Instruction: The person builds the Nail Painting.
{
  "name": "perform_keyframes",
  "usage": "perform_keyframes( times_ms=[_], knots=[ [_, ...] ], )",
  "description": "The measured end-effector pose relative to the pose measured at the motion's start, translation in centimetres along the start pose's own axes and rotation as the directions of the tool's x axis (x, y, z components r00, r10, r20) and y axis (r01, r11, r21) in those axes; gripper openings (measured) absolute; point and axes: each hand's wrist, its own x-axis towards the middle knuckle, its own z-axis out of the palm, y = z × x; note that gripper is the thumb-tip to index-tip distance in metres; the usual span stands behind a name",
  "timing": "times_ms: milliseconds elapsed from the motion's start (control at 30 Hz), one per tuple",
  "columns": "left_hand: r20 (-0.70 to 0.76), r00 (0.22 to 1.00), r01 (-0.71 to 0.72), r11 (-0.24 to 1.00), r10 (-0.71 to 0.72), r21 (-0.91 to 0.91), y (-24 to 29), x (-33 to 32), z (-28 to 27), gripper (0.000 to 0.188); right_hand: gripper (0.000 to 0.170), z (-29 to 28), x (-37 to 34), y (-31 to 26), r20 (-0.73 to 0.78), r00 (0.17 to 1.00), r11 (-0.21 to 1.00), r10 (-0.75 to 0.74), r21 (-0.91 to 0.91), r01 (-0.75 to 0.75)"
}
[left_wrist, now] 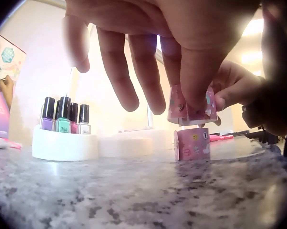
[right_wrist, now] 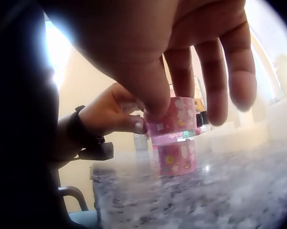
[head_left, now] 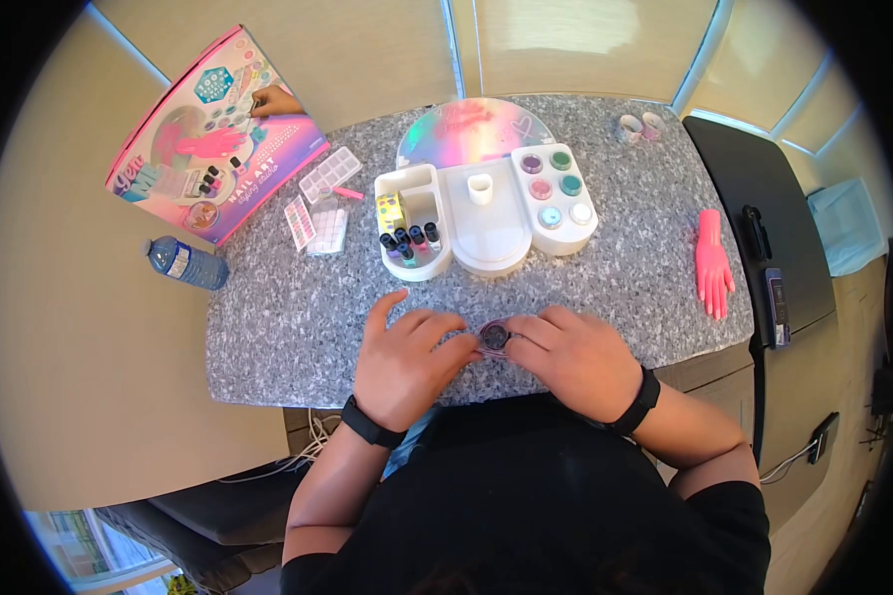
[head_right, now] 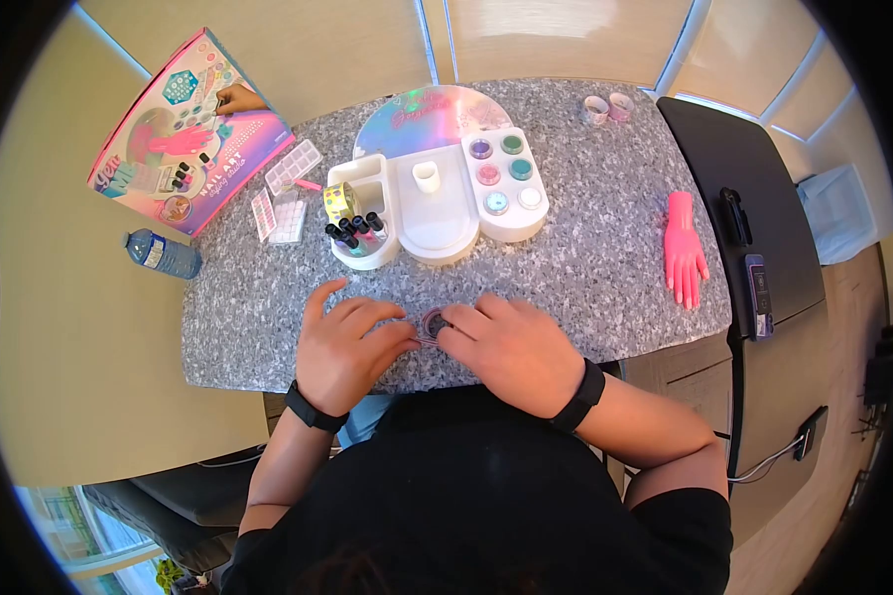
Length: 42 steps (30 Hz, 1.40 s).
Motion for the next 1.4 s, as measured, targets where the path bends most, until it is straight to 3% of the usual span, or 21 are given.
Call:
perform_keyframes(
  times_ms=[300,600,933,1033,1100,1167,1200,1233,1333,1400],
  knots=[
    [0.022,1.0,0.003,0.999,-0.002,-0.048,-0.4,-0.2,1.1,0.022,0.018,0.6,0.3,-0.2,-0.03,0.999,1.0,0.018,0.001,-0.018],
    [0.068,0.997,0.03,0.993,-0.022,-0.112,-1.1,-0.3,1.8,0.025,0.021,1.7,0.7,0.1,0.041,0.999,0.999,0.029,0.03,-0.031],
    [0.162,0.976,0.172,0.971,-0.145,-0.168,-1.1,0.3,1.2,0.037,0.032,1.0,0.9,2.2,-0.041,0.99,0.955,0.135,0.271,-0.119],
    [0.11,0.983,0.166,0.973,-0.149,-0.16,-1.3,0.3,0.6,0.037,0.043,-2.3,1.2,6.3,-0.187,0.952,0.958,0.244,0.201,-0.206],
    [0.086,0.984,0.168,0.972,-0.156,-0.162,-1.4,0.2,-0.1,0.036,0.04,-4.9,1.9,10.6,-0.215,0.838,0.838,0.502,0.362,-0.409],
    [0.066,0.985,0.17,0.971,-0.161,-0.168,-1.4,0.2,-0.8,0.036,0.045,-5.4,2.0,17.8,-0.35,0.789,0.858,0.505,0.104,-0.503],
    [0.06,0.983,0.181,0.969,-0.173,-0.171,-1.4,0.2,-1.1,0.035,0.047,-5.2,1.6,22.2,-0.33,0.809,0.862,0.486,0.027,-0.507],
    [0.056,0.981,0.193,0.965,-0.186,-0.175,-1.4,0.1,-1.2,0.035,0.047,-5.6,1.8,25.1,-0.206,0.753,0.771,0.625,0.01,-0.637],
    [0.056,0.98,0.196,0.965,-0.189,-0.172,-1.5,-0.2,-1.5,0.034,0.047,-2.7,0.8,35.4,-0.153,0.768,0.756,0.622,-0.14,-0.64],
    [0.068,0.979,0.203,0.967,-0.195,-0.155,-1.6,-0.6,-1.5,0.034,0.041,-1.5,1.6,38.1,0.036,0.67,0.667,0.741,-0.15,-0.73]
  ],
)
